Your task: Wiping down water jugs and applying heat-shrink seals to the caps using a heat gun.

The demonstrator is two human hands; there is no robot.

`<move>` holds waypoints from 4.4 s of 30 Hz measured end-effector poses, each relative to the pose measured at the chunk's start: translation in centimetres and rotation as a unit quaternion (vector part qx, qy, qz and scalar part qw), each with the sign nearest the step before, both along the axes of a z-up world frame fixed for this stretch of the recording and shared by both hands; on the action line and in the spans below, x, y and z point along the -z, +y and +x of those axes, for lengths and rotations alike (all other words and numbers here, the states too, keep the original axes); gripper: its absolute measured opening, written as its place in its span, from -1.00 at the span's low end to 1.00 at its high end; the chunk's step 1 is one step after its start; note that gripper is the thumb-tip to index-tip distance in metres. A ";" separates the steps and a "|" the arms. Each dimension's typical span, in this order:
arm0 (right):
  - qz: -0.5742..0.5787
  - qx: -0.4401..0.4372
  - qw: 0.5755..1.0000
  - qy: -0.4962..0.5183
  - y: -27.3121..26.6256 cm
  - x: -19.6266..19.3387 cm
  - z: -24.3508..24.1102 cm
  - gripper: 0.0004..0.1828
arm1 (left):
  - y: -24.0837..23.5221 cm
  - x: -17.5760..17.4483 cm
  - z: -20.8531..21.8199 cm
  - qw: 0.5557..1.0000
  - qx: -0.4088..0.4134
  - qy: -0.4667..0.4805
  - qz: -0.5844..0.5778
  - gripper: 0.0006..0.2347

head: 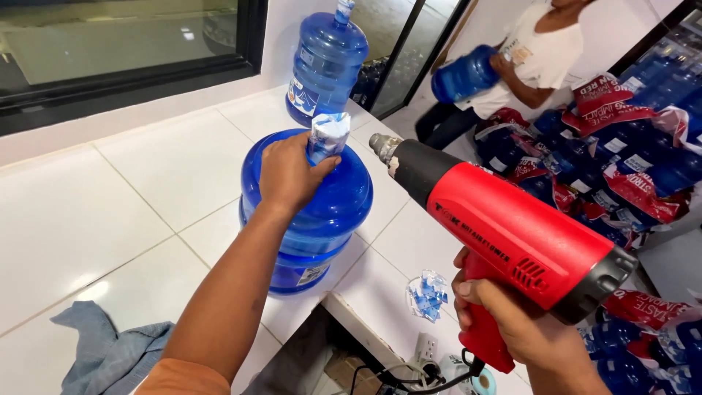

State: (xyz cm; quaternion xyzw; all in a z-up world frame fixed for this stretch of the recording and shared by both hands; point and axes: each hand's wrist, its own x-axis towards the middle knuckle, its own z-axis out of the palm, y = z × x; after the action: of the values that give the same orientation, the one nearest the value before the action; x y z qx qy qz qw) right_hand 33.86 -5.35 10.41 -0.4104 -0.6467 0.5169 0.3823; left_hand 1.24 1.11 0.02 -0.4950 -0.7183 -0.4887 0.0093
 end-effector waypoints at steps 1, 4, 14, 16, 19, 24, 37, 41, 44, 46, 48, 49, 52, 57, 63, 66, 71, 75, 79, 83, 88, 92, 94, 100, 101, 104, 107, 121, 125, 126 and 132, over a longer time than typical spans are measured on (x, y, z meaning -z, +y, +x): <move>0.013 0.020 1.000 -0.002 -0.3 -0.3 -0.2 -0.87 | 0.1 -0.1 0.0 1.000 0.001 -0.002 -0.002 -0.60; 0.026 -0.004 1.000 0.001 0.0 -0.2 -0.1 -0.83 | 0.5 0.4 -0.2 1.000 -0.003 0.004 -0.007 -0.55; -0.009 0.016 1.000 -0.015 -0.3 -0.9 -0.3 -0.75 | 0.2 0.3 -0.1 1.000 -0.001 0.003 -0.003 -0.56; 0.007 0.034 0.999 -0.020 -0.5 -0.7 -0.4 -0.80 | 0.3 0.4 -0.1 1.000 0.000 0.002 0.005 -0.59; -0.015 0.010 1.000 -0.021 -0.1 0.0 0.2 -0.77 | -0.3 -0.2 0.2 1.000 0.002 -0.005 -0.004 -0.61; 0.000 0.021 1.000 -0.017 -0.6 0.1 0.1 -0.84 | 0.3 0.4 -0.1 1.000 -0.002 0.009 0.010 -0.61; -0.020 0.039 0.999 -0.006 -1.7 0.7 0.6 -0.78 | 0.0 0.4 -0.1 1.000 -0.005 0.003 0.010 -0.57; -0.040 0.070 0.997 -0.002 -2.4 1.0 0.7 -0.81 | -0.1 0.3 -0.1 1.000 -0.003 0.008 0.009 -0.63; -0.040 0.076 0.996 -0.011 -3.0 0.8 0.7 -0.80 | -0.3 0.2 0.0 1.000 -0.001 0.007 0.011 -0.58; -0.015 0.060 0.998 -0.018 -2.9 0.9 0.9 -0.83 | -0.2 0.1 0.0 1.000 -0.003 0.007 0.004 -0.59; -0.008 0.037 0.999 -0.028 -2.6 1.4 1.5 -0.84 | -0.2 0.2 -0.1 1.000 -0.003 0.006 0.006 -0.56; -0.002 0.013 0.999 -0.038 -2.3 1.7 1.8 -0.84 | -0.1 0.2 -0.1 1.000 -0.003 0.004 0.008 -0.54; -0.056 0.059 0.996 -0.035 -2.9 1.6 1.4 -0.81 | 0.0 0.6 -0.4 1.000 0.002 0.008 0.008 -0.54; -0.050 0.068 0.996 -0.028 -3.6 1.5 1.0 -0.79 | -2.1 0.1 -1.3 0.999 0.024 0.000 -0.026 -0.36; -0.056 0.088 0.993 -0.049 -3.7 0.8 0.6 -0.77 | -6.0 3.1 -4.2 0.949 0.179 0.192 -0.172 0.34; -0.101 0.107 0.984 -0.096 -3.4 0.2 0.4 -0.74 | -5.3 5.5 -4.6 0.945 0.160 0.278 -0.067 0.33; -0.076 0.104 0.987 -0.091 -1.6 0.6 0.8 -0.75 | -3.0 7.1 0.1 0.958 0.063 0.278 -0.036 0.33; -0.032 0.045 0.998 -0.021 0.0 1.7 0.7 -0.74 | 1.3 8.2 7.9 0.948 -0.106 0.279 -0.111 0.29; -0.022 0.063 0.997 -0.028 0.6 2.2 0.2 -0.70 | 0.3 8.0 7.1 0.938 -0.018 0.320 -0.134 0.27; -0.052 0.040 0.998 -0.005 1.3 1.8 1.3 -0.71 | -0.8 8.5 -0.4 0.938 0.059 0.341 -0.029 0.33; -0.114 0.095 0.988 -0.039 0.8 1.2 1.6 -0.73 | 0.3 9.4 2.8 0.966 0.037 0.247 0.066 0.25; -0.079 0.104 0.990 -0.044 1.1 2.3 0.5 -0.74 | 2.1 9.2 5.8 0.961 -0.009 0.266 0.077 0.23; -0.105 0.103 0.986 -0.072 0.9 2.5 1.0 -0.71 | 1.6 9.5 6.4 0.932 -0.046 0.359 -0.024 0.33; -0.016 0.109 0.994 -0.002 -0.7 -0.7 1.1 -0.70 | 1.4 8.9 0.7 0.959 0.119 0.252 0.043 0.29; -0.016 0.112 0.994 0.000 -0.2 -0.9 1.2 -0.70 | 1.9 9.1 2.5 0.959 0.121 0.253 0.044 0.29; 0.047 0.087 0.995 0.008 1.2 -1.7 1.1 -0.61 | 3.1 9.4 7.9 0.966 0.013 0.259 0.018 0.24; -0.002 0.110 0.993 -0.045 2.0 -2.4 0.5 -0.73 | 4.0 9.4 12.3 0.953 -0.095 0.281 -0.058 0.17; -0.016 0.160 0.984 -0.072 0.4 -2.8 0.0 -0.70 | 4.0 8.5 0.6 0.935 0.210 0.283 0.040 0.25; -0.042 0.181 0.981 -0.047 -0.3 -1.4 0.2 -0.74 | 3.3 8.9 2.9 0.950 0.171 0.255 0.063 0.29; -0.017 0.147 0.989 -0.021 -0.3 -0.6 1.1 -0.72 | 3.1 9.1 3.9 0.955 0.143 0.254 0.057 0.30; 0.011 0.151 0.988 -0.011 -0.7 0.3 -0.1 -0.72 | 5.0 8.6 12.4 0.960 -0.021 0.272 -0.061 0.19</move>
State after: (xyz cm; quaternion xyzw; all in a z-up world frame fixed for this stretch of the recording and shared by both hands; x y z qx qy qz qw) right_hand 33.80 -6.04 10.11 -0.5050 -0.5871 0.4414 0.4533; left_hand 13.69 6.09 -8.56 -0.5939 -0.7273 -0.2905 0.1840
